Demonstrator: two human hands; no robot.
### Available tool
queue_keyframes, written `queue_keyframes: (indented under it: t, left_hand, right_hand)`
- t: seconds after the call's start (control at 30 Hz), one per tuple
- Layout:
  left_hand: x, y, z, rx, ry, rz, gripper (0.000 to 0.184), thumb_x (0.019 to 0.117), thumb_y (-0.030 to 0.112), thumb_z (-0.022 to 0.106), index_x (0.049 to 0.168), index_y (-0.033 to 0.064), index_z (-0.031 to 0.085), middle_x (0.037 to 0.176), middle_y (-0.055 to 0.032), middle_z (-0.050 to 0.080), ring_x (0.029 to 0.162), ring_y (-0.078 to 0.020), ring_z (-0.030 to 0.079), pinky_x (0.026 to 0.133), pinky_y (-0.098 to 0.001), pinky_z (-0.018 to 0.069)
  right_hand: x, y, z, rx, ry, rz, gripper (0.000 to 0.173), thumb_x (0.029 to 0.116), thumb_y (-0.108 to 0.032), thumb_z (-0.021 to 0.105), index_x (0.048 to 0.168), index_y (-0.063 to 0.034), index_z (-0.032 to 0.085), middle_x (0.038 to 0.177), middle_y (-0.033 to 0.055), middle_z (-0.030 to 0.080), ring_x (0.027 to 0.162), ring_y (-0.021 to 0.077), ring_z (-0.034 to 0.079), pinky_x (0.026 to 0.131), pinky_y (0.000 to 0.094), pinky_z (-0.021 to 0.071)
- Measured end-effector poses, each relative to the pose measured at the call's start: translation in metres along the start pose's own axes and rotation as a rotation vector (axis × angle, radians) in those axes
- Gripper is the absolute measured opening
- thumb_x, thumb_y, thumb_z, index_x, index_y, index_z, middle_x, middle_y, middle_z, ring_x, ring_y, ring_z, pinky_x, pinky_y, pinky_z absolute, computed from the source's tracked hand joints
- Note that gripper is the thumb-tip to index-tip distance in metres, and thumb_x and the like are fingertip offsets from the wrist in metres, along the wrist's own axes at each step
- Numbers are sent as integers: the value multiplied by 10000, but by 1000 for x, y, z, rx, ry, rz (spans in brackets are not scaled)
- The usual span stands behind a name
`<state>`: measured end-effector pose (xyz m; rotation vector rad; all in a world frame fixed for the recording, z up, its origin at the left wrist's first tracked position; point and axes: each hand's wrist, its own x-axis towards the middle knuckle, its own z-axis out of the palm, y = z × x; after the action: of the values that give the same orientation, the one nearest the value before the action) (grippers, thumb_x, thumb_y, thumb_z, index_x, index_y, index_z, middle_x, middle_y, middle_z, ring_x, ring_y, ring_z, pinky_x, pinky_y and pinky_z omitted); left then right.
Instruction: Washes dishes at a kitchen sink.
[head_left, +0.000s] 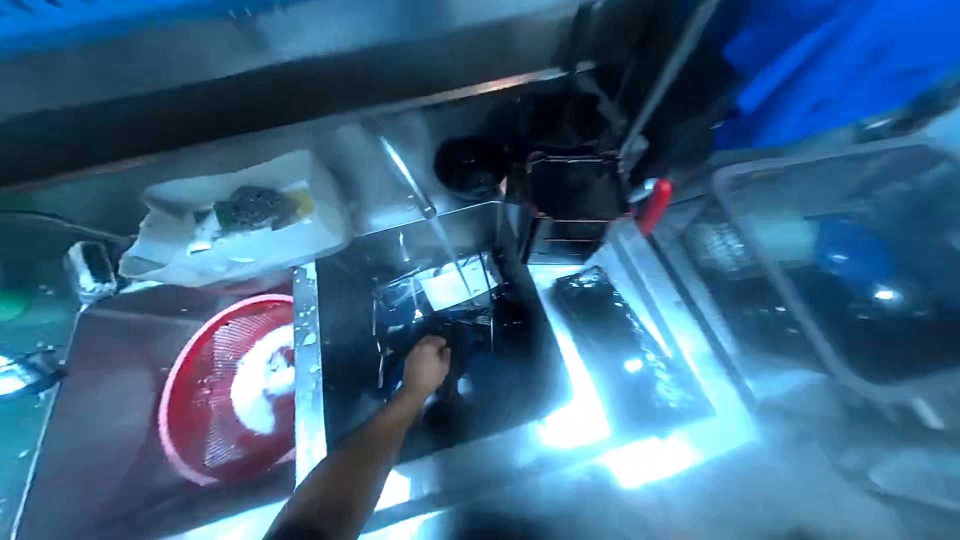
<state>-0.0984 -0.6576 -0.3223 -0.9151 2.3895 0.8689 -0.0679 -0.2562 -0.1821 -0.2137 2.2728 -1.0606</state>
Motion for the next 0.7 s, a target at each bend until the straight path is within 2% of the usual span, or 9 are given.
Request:
queue_keyframes:
  t: [0.1,0.2,0.3,0.33,0.4,0.5,0.6,0.63,0.7]
  left_hand:
    - [83,-15,14,135,-11,3,501,1000,281,628,1436,40,568,1529,-196,497,1403,-403,482,1118,-596,432]
    - [161,-27,38,287,23,154,665,947,209,651,1560,77,428,1670,-176,299,1561,-377,229,1233,-614,240]
    - [209,-17,49,398,-59,211,718,926,135,671,1590,170,401,1700,-147,238,1574,-408,159,1210,-684,203]
    - [218,-13,53,430,-68,230,683,935,99,657,1576,161,428,1685,-182,264,1549,-462,201,1185,-713,234]
    - [224,1,52,494,-93,280,539,971,79,613,1499,61,510,1565,-280,422,1429,-528,397,1119,-699,368]
    - [209,28,6,562,-250,346,332,988,172,614,1290,45,670,1280,-240,660,1206,-454,614,1001,-653,479]
    - [205,31,-41,365,-240,359,409,965,159,627,1348,15,621,1304,-261,637,1241,-448,596,1027,-666,460]
    - [205,27,-51,207,-191,352,409,983,145,600,1371,16,613,1322,-249,640,1260,-418,600,1056,-646,457]
    - [198,16,-60,-172,-110,267,334,1022,158,585,1309,0,652,1238,-219,686,1187,-342,648,1042,-575,494]
  right_hand:
    - [78,-60,45,-65,-180,-101,351,1028,-176,563,1300,20,669,1305,193,676,1223,279,654,1094,425,492]
    - [126,-83,85,-125,-245,-159,347,1015,-218,606,1272,2,686,1287,163,687,1202,262,663,1068,421,516]
    - [168,-92,117,-134,-302,-129,350,1008,-240,606,1280,-39,693,1282,134,694,1200,240,663,1066,428,516]
    - [182,-93,126,-125,-336,-99,356,1008,-252,600,1289,-54,691,1277,123,695,1191,233,665,1061,430,516]
    - [207,-94,139,-75,-412,11,366,1004,-264,602,1299,-62,683,1253,116,703,1153,217,676,1043,421,526]
    - [243,-98,148,85,-474,224,359,1012,-226,595,1314,-40,652,1226,125,700,1096,193,689,995,387,547]
    - [281,-103,163,210,-365,343,354,1014,-207,620,1318,-26,623,1175,130,705,1032,188,704,925,384,582]
    - [293,-104,169,206,-324,364,415,1006,-224,645,1378,-53,584,1219,142,689,1047,223,705,923,428,589]
    - [317,-101,186,146,-239,340,640,960,-335,718,1514,-143,459,1349,168,630,1130,309,669,942,544,561]
